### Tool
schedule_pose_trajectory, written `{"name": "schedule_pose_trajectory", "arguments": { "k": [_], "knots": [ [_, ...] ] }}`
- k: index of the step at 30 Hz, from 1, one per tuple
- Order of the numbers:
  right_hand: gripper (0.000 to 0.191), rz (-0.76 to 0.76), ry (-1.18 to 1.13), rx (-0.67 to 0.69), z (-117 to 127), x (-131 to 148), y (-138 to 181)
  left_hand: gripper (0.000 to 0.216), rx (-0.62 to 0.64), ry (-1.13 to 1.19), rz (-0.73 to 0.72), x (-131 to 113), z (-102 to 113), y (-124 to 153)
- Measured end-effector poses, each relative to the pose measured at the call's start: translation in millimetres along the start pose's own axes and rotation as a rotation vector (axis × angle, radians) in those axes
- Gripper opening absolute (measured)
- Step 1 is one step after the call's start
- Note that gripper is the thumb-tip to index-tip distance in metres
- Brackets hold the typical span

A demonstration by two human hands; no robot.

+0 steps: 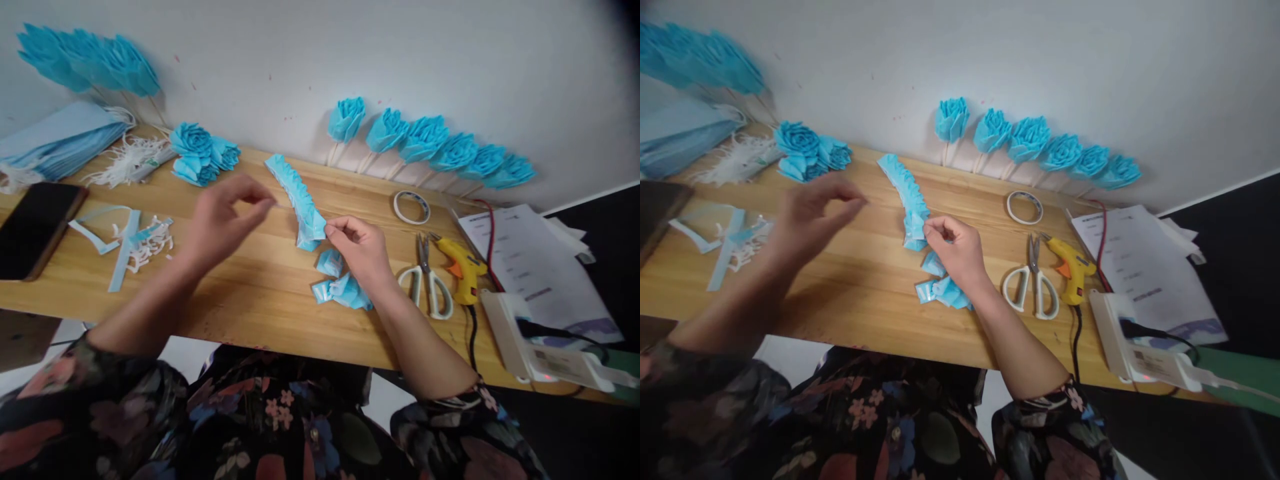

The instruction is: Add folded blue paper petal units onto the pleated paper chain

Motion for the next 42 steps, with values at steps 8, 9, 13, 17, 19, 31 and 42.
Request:
{"name": "schedule_pose_trajectory", "arguments": {
  "k": [8,9,13,17,19,31,42],
  "knots": [
    [0.011,-0.094,-0.194,-0.004,2,-4,-5,0.021,-0.067,-0.446,0.238,71,122,73],
    [0.012,-0.103,-0.208,0.0,1,-4,-5,0.016,-0.085,-0.486,0.24,76,129,78],
    [0.015,-0.126,-0.247,0.031,-2,-4,-3,0.028,-0.173,-0.544,0.155,60,125,75],
    [0.016,-0.113,-0.246,0.042,-4,-3,-2,0.032,-0.019,-0.147,0.192,24,58,49],
    [0.016,-0.1,-0.229,0.042,-4,-2,-1,0.033,0.212,0.212,0.398,18,7,41],
    [0.017,-0.088,-0.219,0.081,-3,-1,0,0.021,0.336,0.794,0.589,5,-81,25],
    [0.029,-0.006,-0.021,0.166,17,12,-7,0.026,0.558,0.455,0.433,5,-69,19]
  ]
}}
Point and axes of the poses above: each hand's wrist, its own y-axis away from the middle knuckle, its own z-axis out of the back of the hand, x = y × z, the point moved 5 cm from there along -y, towards the middle knuckle, and after that the axes turned 2 degrees about -z, right-handed, at the moved point
